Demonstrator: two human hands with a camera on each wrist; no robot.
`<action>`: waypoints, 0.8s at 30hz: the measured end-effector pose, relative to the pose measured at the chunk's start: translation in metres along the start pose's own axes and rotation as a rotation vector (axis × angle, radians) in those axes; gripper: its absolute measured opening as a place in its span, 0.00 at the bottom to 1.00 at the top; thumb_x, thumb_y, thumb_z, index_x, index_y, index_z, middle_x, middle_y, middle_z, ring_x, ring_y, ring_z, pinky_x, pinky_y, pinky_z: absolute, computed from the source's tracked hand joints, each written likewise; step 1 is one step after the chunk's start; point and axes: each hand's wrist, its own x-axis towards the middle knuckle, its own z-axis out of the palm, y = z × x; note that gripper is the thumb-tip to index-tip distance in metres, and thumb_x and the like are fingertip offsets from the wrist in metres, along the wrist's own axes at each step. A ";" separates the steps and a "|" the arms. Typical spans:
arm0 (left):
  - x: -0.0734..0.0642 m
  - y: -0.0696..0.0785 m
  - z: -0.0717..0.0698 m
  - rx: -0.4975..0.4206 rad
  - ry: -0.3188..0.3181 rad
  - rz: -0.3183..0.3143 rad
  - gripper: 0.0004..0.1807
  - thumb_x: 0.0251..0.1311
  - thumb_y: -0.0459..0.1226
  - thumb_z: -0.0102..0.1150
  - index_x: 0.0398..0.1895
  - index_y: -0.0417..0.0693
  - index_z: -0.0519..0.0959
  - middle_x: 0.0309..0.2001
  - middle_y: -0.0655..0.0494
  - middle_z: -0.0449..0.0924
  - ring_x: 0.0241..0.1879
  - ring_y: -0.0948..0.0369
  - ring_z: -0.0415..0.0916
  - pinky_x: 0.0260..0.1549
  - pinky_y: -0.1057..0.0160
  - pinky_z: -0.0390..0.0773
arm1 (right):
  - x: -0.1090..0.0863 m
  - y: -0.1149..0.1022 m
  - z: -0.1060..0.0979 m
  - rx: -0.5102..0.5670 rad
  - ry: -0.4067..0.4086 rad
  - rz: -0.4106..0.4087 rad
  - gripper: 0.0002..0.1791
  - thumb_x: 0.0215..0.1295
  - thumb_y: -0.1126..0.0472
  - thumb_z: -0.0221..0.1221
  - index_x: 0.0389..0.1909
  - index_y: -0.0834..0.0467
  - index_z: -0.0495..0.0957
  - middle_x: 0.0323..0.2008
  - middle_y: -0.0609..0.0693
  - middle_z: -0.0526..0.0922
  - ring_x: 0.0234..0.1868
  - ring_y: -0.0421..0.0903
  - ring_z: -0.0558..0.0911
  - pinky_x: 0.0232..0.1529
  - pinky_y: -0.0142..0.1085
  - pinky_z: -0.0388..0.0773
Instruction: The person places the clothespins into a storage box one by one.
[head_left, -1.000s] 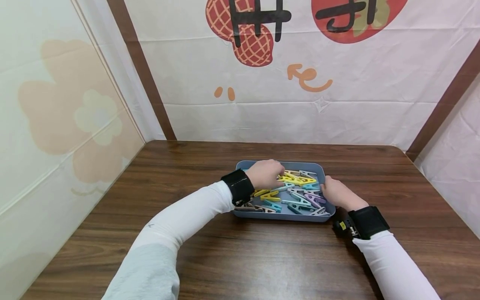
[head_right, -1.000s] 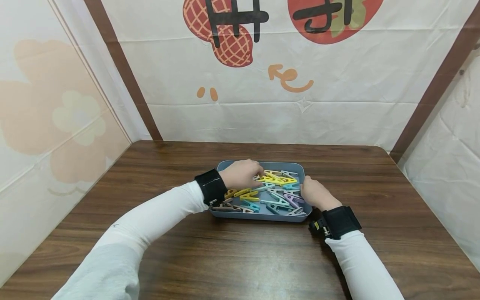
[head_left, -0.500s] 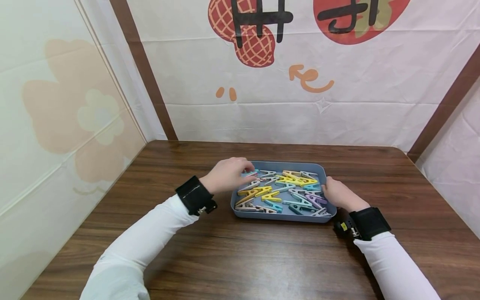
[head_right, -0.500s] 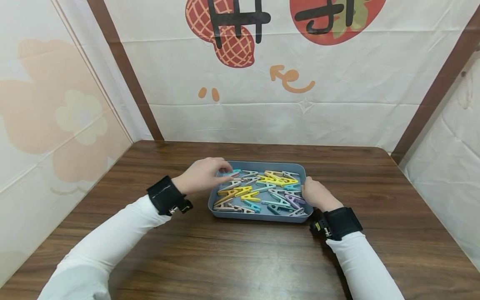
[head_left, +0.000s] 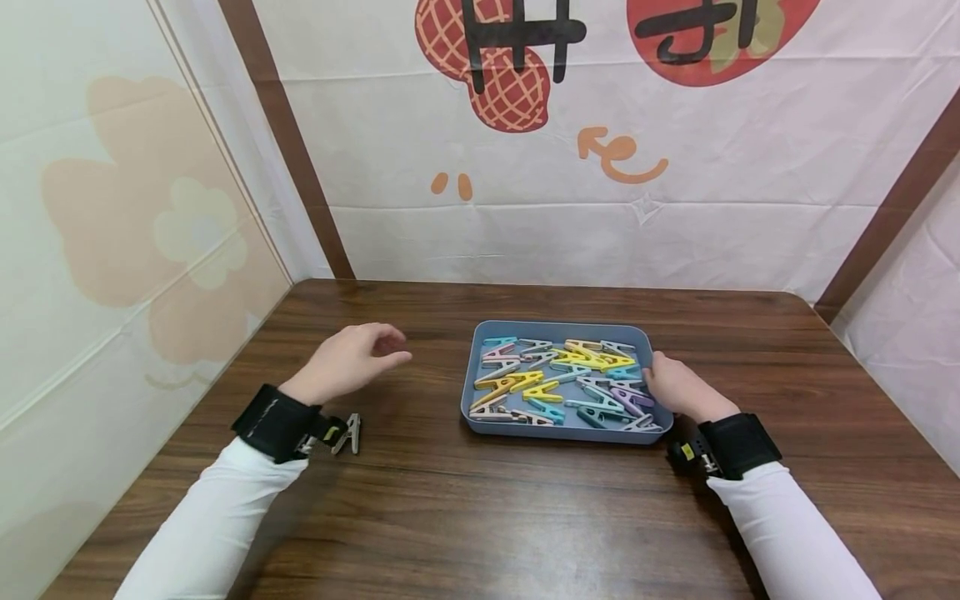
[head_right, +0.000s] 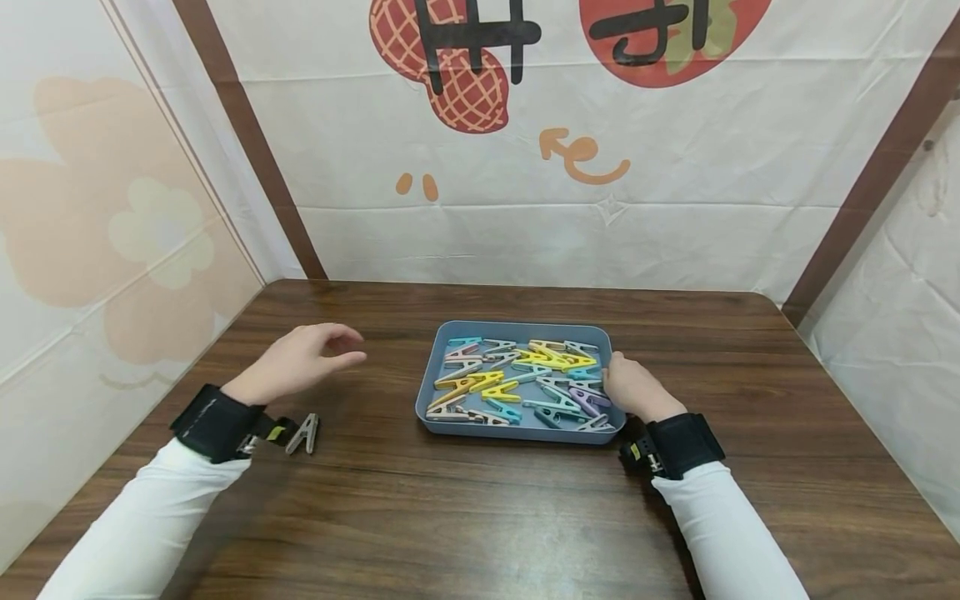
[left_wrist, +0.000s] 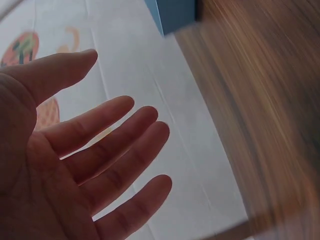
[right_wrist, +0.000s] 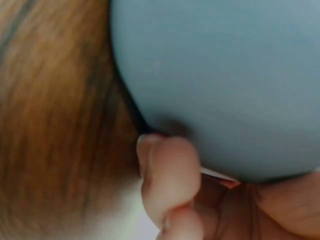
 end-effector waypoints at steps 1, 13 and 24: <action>-0.005 -0.006 -0.002 -0.004 0.001 -0.008 0.21 0.65 0.50 0.58 0.50 0.43 0.80 0.43 0.52 0.83 0.43 0.55 0.79 0.43 0.50 0.75 | 0.000 0.000 0.000 -0.002 0.002 -0.001 0.23 0.77 0.64 0.39 0.59 0.81 0.53 0.31 0.61 0.70 0.27 0.50 0.74 0.24 0.40 0.71; -0.059 -0.039 0.002 0.024 -0.175 -0.190 0.44 0.56 0.63 0.59 0.57 0.32 0.69 0.43 0.43 0.80 0.38 0.52 0.78 0.36 0.49 0.75 | 0.000 0.000 0.001 -0.009 -0.001 0.001 0.22 0.76 0.64 0.39 0.58 0.81 0.54 0.30 0.59 0.69 0.26 0.50 0.74 0.24 0.39 0.71; -0.073 -0.038 0.017 0.056 -0.253 -0.236 0.36 0.49 0.58 0.70 0.43 0.38 0.67 0.22 0.54 0.71 0.22 0.58 0.68 0.24 0.58 0.66 | 0.001 0.001 0.001 -0.011 0.005 0.007 0.23 0.76 0.64 0.40 0.58 0.81 0.54 0.30 0.60 0.69 0.26 0.50 0.74 0.23 0.39 0.72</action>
